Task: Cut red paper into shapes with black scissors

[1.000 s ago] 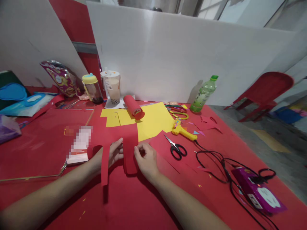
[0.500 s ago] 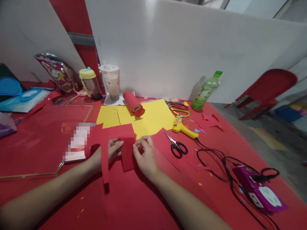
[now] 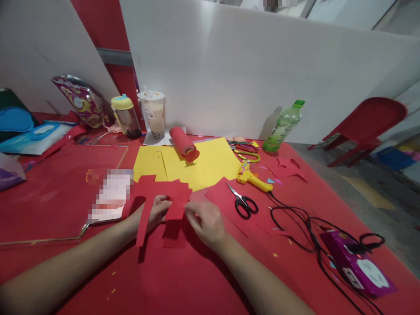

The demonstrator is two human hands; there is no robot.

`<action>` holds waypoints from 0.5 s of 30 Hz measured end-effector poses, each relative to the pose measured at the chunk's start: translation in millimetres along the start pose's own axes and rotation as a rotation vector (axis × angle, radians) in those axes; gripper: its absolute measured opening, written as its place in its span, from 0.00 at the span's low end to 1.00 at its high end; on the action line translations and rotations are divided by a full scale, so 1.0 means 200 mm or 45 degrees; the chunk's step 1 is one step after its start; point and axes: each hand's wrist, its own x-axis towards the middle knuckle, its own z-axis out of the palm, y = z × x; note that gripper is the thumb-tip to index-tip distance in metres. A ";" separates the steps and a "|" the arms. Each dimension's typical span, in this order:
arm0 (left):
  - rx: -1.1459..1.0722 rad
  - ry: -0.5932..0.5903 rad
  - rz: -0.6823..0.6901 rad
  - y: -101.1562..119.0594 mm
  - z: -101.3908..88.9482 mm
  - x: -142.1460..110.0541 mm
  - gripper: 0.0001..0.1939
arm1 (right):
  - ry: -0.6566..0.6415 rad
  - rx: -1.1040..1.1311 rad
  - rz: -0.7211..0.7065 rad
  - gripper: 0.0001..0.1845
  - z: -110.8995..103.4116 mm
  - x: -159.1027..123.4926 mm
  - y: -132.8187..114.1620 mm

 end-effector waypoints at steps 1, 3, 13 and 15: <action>-0.009 0.002 -0.002 0.00 0.00 0.00 0.12 | -0.073 -0.025 -0.045 0.04 0.00 -0.01 0.01; -0.032 0.006 -0.011 0.02 0.01 -0.01 0.11 | -0.203 -0.080 -0.125 0.06 0.00 -0.04 0.02; -0.105 0.098 -0.041 0.06 0.03 -0.02 0.09 | -0.363 -0.188 -0.277 0.12 -0.02 -0.03 -0.01; -0.106 0.082 -0.038 0.05 0.03 -0.01 0.09 | -0.339 -0.187 -0.251 0.11 -0.01 -0.03 -0.02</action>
